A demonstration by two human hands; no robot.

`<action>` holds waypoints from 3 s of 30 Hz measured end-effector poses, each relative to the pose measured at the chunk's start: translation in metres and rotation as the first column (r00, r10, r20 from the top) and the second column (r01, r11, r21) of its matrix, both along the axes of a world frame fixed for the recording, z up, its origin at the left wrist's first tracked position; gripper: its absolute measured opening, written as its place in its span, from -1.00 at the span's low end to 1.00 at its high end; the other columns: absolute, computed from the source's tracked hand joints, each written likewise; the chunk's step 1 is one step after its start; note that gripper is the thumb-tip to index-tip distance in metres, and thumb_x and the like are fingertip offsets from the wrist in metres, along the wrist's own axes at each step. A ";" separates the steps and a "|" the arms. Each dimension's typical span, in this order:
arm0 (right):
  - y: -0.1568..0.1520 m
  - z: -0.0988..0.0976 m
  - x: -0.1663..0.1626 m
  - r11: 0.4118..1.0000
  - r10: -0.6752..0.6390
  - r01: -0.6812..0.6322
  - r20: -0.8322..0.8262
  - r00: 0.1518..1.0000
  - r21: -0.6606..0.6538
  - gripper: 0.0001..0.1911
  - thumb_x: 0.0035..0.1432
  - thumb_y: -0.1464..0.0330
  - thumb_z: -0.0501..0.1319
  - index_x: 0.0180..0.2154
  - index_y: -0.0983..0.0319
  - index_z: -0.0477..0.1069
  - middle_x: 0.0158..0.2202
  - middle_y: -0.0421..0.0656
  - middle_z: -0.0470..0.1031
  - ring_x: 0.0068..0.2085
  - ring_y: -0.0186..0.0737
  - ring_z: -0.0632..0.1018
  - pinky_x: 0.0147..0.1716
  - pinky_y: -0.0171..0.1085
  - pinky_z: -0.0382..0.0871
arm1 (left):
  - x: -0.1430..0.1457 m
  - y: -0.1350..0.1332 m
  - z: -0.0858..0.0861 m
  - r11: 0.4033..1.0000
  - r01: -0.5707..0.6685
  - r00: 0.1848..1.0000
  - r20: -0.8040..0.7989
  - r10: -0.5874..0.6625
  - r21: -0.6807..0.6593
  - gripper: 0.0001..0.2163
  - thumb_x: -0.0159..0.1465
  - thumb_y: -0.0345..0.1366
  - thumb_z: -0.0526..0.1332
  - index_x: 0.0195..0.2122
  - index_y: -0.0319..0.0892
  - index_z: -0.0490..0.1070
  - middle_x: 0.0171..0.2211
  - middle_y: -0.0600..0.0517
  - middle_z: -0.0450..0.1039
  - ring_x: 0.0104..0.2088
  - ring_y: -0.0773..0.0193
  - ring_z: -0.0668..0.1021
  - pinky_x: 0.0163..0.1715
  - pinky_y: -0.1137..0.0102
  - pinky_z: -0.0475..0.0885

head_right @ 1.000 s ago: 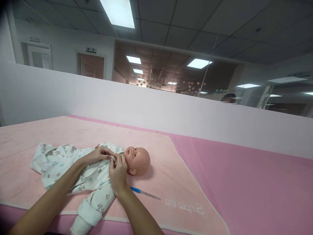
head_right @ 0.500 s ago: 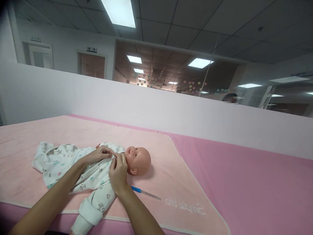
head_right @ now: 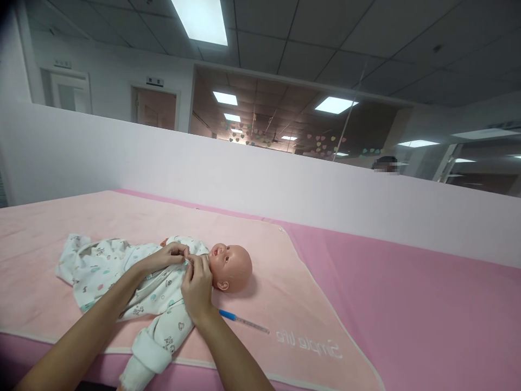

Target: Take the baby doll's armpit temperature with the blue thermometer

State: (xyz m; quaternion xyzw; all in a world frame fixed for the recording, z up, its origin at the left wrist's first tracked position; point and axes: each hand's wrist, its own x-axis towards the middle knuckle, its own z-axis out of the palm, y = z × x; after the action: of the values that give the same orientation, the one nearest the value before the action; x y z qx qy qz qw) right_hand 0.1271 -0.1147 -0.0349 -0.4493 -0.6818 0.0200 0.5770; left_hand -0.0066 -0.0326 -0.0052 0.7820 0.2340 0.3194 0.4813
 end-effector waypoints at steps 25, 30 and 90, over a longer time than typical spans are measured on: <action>0.001 0.001 0.000 0.999 0.025 -0.026 0.018 1.000 0.042 -0.78 0.15 0.47 0.01 -0.21 0.18 0.35 -0.24 -0.12 0.37 -0.20 -0.24 0.42 -0.22 -0.25 0.35 | 0.001 -0.004 0.002 0.990 0.029 0.991 0.133 -0.010 -0.136 -0.78 0.06 -0.28 0.23 -0.28 -0.24 0.35 -0.56 0.10 0.41 -0.50 0.36 0.43 -0.45 0.48 0.28; 0.003 0.001 -0.001 0.999 0.015 -0.017 0.028 0.999 0.047 -0.79 0.14 0.48 0.01 -0.21 0.18 0.35 -0.25 -0.12 0.37 -0.21 -0.24 0.42 -0.23 -0.25 0.35 | 0.001 -0.004 0.002 0.991 0.008 0.991 0.131 0.010 -0.136 -0.77 0.05 -0.26 0.24 -0.29 -0.24 0.35 -0.57 0.11 0.39 -0.53 0.38 0.40 -0.48 0.50 0.24; 0.018 0.014 -0.004 0.996 0.036 -0.065 0.387 0.921 0.061 -0.85 0.18 0.37 -0.01 -0.36 0.22 0.29 -0.41 -0.18 0.42 -0.43 -0.34 0.45 -0.45 -0.40 0.23 | -0.040 -0.031 0.004 0.965 -0.127 0.982 0.106 0.155 -0.231 -0.76 0.05 -0.18 0.26 -0.36 -0.22 0.34 -0.49 0.10 0.28 -0.44 0.37 0.33 -0.42 0.51 0.20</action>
State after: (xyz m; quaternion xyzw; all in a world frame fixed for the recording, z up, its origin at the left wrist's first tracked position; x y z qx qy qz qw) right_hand 0.1230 -0.0967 -0.0214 -0.4055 -0.7936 -0.0786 0.4467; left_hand -0.0466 -0.0640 -0.0007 0.6832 0.2935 0.3719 0.5556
